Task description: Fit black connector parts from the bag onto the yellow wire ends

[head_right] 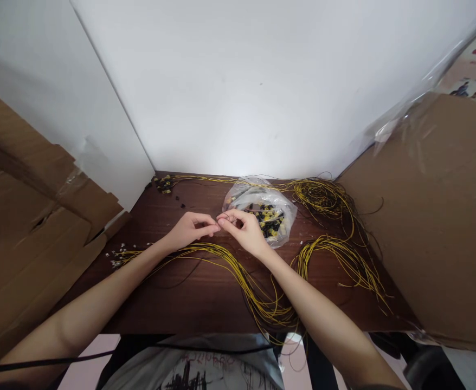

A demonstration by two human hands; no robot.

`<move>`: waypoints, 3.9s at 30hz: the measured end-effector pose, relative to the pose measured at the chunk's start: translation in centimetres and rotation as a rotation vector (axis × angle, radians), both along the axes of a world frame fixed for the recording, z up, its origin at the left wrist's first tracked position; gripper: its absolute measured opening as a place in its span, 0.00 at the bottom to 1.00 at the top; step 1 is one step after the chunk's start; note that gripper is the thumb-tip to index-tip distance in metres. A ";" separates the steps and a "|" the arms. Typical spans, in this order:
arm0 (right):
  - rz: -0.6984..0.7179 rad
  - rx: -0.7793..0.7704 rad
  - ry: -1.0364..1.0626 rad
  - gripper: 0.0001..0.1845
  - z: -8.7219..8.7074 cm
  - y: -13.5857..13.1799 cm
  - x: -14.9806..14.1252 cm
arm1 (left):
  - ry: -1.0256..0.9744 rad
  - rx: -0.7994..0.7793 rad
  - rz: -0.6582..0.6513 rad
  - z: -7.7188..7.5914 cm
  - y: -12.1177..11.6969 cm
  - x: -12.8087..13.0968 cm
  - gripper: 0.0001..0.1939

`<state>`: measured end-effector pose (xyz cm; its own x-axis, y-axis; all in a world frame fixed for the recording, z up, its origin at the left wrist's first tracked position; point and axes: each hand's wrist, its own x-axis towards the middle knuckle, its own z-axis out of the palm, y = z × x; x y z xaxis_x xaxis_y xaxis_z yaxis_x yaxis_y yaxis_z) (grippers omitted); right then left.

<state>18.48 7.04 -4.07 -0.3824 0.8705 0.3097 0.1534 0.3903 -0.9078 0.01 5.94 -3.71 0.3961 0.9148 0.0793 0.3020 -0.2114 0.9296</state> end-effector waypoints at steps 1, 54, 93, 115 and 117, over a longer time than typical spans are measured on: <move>0.008 -0.012 0.011 0.11 0.0 0.0 0.0 | 0.008 0.014 -0.005 0.0 0.0 0.0 0.12; 0.137 0.060 -0.164 0.12 0.3 -1.1 -0.4 | -0.003 -0.087 -0.129 0.5 0.6 -1.0 0.11; 0.275 0.000 -0.219 0.20 -0.6 -0.5 0.0 | -0.161 -0.227 -0.013 1.7 0.2 -0.9 0.13; 0.281 -0.007 -0.214 0.16 -0.8 -0.4 0.1 | -0.106 0.003 0.282 1.1 0.6 -1.3 0.13; 0.283 -0.009 -0.221 0.15 -0.7 -0.5 0.1 | -0.220 0.002 0.359 1.1 0.5 -1.0 0.13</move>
<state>18.61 6.58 -4.75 -0.6657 0.7229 0.1853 0.2337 0.4377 -0.8682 -1.03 6.46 -2.62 0.0259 0.9914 0.1286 0.1507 -0.1310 0.9799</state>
